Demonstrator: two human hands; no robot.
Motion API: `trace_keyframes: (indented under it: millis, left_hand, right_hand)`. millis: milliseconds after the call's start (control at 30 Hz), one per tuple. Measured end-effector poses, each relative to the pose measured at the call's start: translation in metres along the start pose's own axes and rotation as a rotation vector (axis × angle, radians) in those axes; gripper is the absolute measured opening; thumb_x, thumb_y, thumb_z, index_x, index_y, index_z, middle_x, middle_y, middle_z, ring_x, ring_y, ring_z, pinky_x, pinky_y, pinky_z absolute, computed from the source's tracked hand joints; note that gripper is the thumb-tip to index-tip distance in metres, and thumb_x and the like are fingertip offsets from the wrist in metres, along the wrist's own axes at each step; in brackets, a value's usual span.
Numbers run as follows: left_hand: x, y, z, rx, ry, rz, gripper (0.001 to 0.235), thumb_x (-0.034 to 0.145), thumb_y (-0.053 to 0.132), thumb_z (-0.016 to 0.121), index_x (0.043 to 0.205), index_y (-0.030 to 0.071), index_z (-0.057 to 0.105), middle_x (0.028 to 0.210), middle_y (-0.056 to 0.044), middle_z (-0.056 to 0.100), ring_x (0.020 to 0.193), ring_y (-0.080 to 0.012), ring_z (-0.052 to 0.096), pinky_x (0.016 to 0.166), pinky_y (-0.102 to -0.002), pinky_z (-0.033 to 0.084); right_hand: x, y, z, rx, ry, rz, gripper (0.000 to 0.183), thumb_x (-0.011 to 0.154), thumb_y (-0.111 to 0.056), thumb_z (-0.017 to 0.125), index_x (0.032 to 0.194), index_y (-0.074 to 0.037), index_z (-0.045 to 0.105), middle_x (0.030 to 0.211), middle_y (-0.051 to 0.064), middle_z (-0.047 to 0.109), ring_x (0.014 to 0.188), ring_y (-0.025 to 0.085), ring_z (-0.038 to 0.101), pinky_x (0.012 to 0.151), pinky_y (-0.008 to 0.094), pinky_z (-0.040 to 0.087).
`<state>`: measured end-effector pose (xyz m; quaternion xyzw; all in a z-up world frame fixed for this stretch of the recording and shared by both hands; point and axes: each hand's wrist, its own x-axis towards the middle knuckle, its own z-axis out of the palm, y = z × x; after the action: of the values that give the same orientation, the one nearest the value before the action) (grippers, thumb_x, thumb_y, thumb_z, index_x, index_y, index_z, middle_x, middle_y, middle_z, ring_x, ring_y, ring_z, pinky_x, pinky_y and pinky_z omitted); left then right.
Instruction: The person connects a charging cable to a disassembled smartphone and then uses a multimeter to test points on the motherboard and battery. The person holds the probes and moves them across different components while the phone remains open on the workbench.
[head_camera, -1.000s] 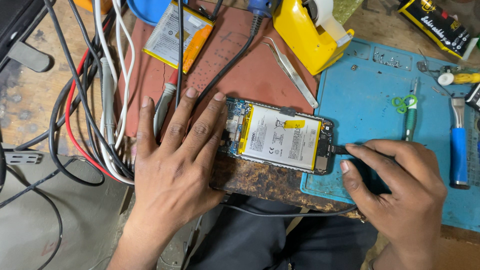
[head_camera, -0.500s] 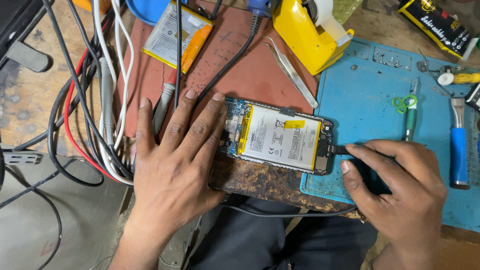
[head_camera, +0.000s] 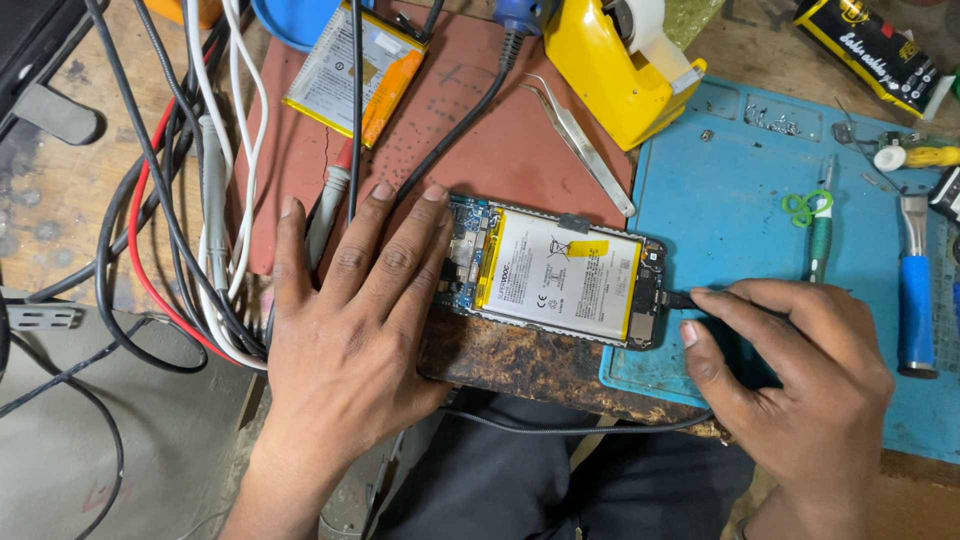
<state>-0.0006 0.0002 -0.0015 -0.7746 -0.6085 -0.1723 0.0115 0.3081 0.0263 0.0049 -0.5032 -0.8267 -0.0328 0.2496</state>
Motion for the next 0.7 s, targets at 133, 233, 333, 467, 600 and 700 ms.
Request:
trace_keyframes:
  millis: [133, 233, 333, 467, 600, 700]
  left_hand:
    - [-0.0022, 0.0000, 0.0027, 0.035, 0.003, 0.000, 0.118, 0.040, 0.035, 0.086, 0.150, 0.010, 0.052, 0.161, -0.005, 0.041, 0.148, -0.0289, 0.038, 0.121, -0.068, 0.014]
    - [-0.0052, 0.0003, 0.0044, 0.084, 0.046, 0.044, 0.121, 0.037, 0.038, 0.083, 0.153, 0.016, 0.053, 0.160, -0.001, 0.045, 0.146, -0.0263, 0.042, 0.122, -0.065, 0.018]
    - [-0.0071, 0.0004, 0.0062, 0.049, 0.101, 0.092, 0.097, 0.057, 0.033, 0.085, 0.148, 0.020, 0.058, 0.154, 0.003, 0.053, 0.141, -0.0247, 0.049, 0.121, -0.063, 0.024]
    - [-0.0066, -0.0001, 0.0054, -0.011, 0.143, 0.103, 0.082, 0.066, 0.032, 0.085, 0.144, 0.019, 0.062, 0.149, 0.001, 0.059, 0.136, -0.0254, 0.055, 0.121, -0.060, 0.028]
    - [-0.0048, 0.0002, 0.0020, -0.039, 0.128, 0.102, 0.085, 0.060, 0.030, 0.084, 0.142, 0.018, 0.062, 0.147, 0.001, 0.059, 0.131, -0.0272, 0.056, 0.119, -0.061, 0.028]
    - [-0.0043, -0.0003, -0.0001, -0.033, 0.096, 0.102, 0.094, 0.052, 0.029, 0.082, 0.143, 0.019, 0.061, 0.147, 0.000, 0.059, 0.130, -0.0277, 0.056, 0.118, -0.062, 0.028]
  right_hand:
    - [0.0000, -0.0002, -0.0003, 0.006, -0.001, 0.004, 0.026, 0.088, -0.020, 0.085, 0.110, -0.008, 0.079, 0.101, 0.004, 0.071, 0.093, 0.019, 0.065, 0.084, 0.032, 0.052]
    - [0.0000, -0.0002, -0.0006, 0.005, -0.001, 0.010, 0.026, 0.087, -0.020, 0.085, 0.110, -0.008, 0.079, 0.104, 0.004, 0.071, 0.093, 0.020, 0.065, 0.083, 0.032, 0.052]
    - [0.0002, 0.0003, -0.0007, 0.007, 0.002, -0.001, 0.026, 0.087, -0.020, 0.085, 0.110, -0.008, 0.079, 0.105, 0.004, 0.071, 0.094, 0.020, 0.065, 0.084, 0.033, 0.052]
    - [0.0008, 0.0001, -0.0008, 0.009, 0.001, -0.004, 0.026, 0.087, -0.020, 0.085, 0.110, -0.008, 0.079, 0.105, 0.004, 0.071, 0.094, 0.020, 0.064, 0.084, 0.032, 0.052]
    - [0.0024, 0.0003, -0.0011, 0.022, -0.010, -0.002, 0.026, 0.084, -0.019, 0.085, 0.106, -0.007, 0.079, 0.101, 0.004, 0.071, 0.095, 0.021, 0.064, 0.085, 0.035, 0.051]
    - [0.0019, -0.0026, -0.0013, 0.026, 0.004, 0.010, 0.026, 0.086, -0.018, 0.085, 0.109, -0.007, 0.079, 0.104, 0.004, 0.071, 0.092, 0.019, 0.064, 0.082, 0.032, 0.051]
